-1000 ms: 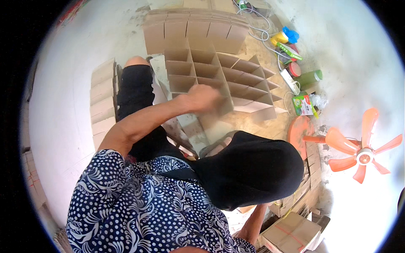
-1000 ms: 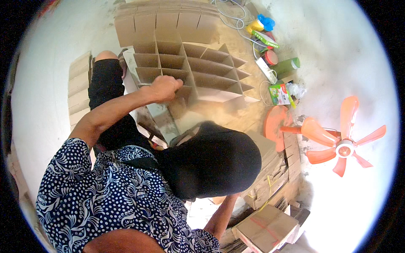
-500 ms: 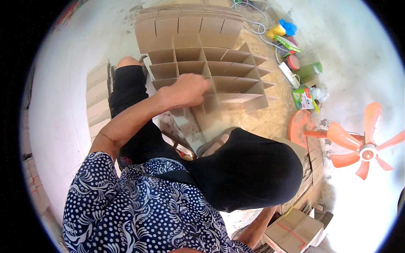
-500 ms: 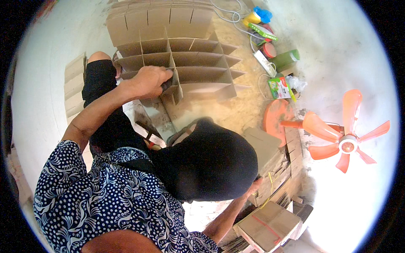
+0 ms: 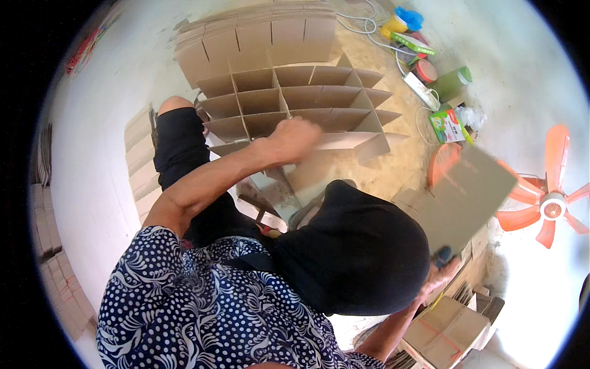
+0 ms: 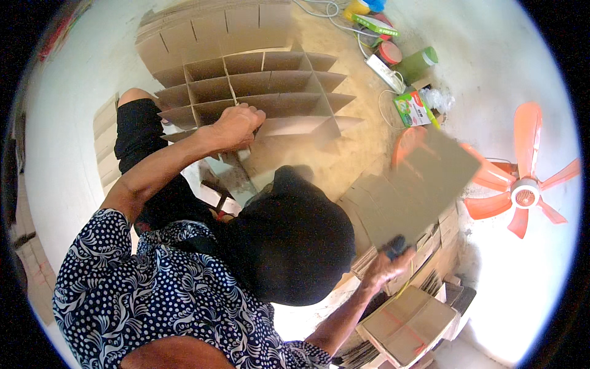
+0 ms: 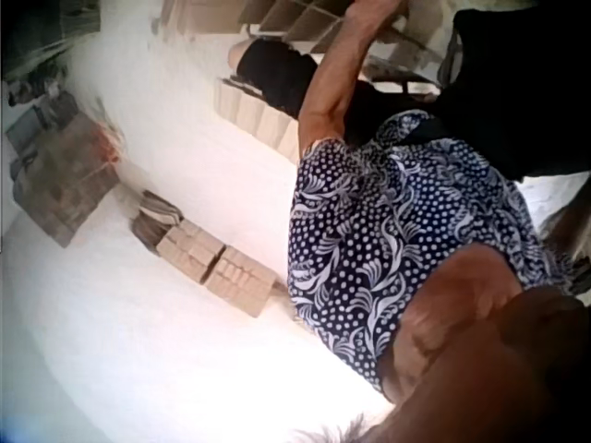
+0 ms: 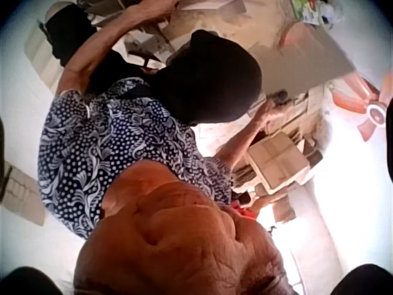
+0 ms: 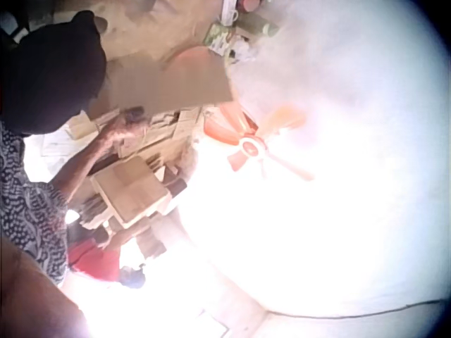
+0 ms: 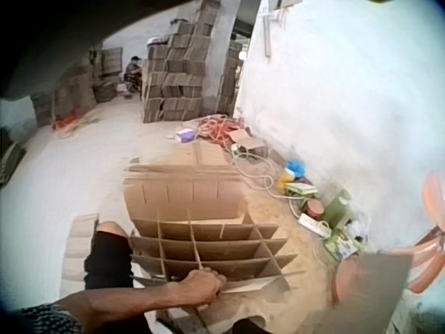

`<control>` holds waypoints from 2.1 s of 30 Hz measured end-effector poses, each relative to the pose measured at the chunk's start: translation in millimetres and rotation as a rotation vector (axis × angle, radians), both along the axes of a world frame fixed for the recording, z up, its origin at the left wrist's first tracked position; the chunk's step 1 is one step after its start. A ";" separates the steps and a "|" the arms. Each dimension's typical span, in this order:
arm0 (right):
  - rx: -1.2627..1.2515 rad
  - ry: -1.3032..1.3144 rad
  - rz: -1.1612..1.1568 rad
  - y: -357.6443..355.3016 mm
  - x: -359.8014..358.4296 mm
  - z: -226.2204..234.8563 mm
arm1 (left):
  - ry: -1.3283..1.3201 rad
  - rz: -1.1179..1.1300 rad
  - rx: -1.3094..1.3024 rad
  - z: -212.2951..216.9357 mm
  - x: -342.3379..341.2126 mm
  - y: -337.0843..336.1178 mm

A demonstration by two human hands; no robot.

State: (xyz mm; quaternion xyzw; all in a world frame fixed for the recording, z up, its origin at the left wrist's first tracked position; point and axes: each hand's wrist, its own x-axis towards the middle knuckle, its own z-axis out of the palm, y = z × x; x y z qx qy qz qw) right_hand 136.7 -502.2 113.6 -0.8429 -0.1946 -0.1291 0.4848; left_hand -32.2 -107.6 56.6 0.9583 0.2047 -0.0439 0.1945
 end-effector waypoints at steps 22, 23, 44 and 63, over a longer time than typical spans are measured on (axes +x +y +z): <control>-0.764 -0.455 0.597 255.9 39.6 70.6 | -0.040 -0.073 -0.139 -4.8 4.3 7.8; -0.710 -0.466 0.621 258.1 37.9 70.1 | -0.044 -0.080 -0.123 -3.7 3.7 8.5; -1.210 -0.145 0.912 288.9 -11.7 -37.6 | -0.170 -0.048 -0.082 -10.9 8.7 -0.1; -0.746 -0.213 0.905 420.2 41.8 -53.8 | -0.144 -0.215 0.097 13.7 -128.1 18.8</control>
